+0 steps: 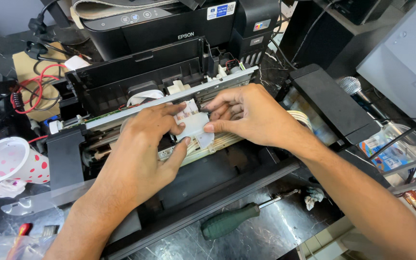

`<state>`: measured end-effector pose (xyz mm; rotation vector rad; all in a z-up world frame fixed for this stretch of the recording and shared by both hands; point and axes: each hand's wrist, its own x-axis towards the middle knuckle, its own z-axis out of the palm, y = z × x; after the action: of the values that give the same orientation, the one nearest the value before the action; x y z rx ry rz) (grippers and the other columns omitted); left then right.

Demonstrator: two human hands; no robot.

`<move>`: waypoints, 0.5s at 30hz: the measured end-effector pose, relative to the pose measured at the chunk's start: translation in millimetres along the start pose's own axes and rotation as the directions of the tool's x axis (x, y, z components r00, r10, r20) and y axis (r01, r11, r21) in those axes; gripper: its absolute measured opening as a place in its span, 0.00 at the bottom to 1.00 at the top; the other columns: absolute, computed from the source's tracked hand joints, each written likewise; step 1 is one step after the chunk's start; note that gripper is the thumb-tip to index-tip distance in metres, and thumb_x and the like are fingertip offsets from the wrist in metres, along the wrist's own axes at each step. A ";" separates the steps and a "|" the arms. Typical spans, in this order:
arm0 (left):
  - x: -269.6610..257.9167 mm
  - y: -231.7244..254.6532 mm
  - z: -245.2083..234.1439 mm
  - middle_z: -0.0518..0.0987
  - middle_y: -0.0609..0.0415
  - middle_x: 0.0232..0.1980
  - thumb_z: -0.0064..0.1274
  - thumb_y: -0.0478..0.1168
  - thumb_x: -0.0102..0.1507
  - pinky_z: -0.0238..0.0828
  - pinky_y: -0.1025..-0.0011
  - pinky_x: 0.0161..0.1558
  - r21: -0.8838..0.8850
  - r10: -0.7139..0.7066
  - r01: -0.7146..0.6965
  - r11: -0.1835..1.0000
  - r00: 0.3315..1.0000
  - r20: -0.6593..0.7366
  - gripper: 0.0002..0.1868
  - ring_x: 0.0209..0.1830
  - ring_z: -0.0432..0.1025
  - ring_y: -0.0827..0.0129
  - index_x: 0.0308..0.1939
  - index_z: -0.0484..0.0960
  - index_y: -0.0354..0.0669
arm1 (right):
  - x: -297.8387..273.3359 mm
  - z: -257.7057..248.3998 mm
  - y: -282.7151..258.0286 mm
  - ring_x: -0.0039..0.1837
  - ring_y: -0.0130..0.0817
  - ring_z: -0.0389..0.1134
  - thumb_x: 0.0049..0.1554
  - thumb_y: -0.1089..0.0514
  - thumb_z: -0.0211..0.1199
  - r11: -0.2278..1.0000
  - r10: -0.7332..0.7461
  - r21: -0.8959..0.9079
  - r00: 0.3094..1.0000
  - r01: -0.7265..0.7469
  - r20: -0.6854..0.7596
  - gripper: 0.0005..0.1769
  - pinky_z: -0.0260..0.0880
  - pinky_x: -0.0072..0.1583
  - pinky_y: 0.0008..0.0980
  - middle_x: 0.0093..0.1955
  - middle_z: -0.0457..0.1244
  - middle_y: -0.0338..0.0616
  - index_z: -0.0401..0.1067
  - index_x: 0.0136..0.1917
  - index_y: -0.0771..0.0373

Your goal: The person works inside an open Epson printer, manipulating internal wiring and components. They handle a bundle of flat ribbon cables and a white plastic housing, repeatedly adjusting and repositioning them within the printer's mechanism.

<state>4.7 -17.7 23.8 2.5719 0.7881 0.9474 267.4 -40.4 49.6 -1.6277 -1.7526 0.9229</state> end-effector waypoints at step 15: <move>-1.9 -0.8 5.1 0.86 0.44 0.72 0.65 0.40 0.68 0.72 0.47 0.68 0.062 -0.032 0.030 0.998 0.999 0.023 0.09 0.73 0.77 0.47 0.47 0.81 0.42 | -1.6 -4.9 -4.2 0.49 0.27 0.82 0.56 0.52 0.80 0.990 0.026 0.136 0.996 -0.037 0.081 0.28 0.87 0.55 0.23 0.53 0.76 0.41 0.81 0.68 0.60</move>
<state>6.6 -18.6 18.7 2.6105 0.8612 0.8951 269.0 -41.5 56.0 -1.5533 -1.6796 1.1115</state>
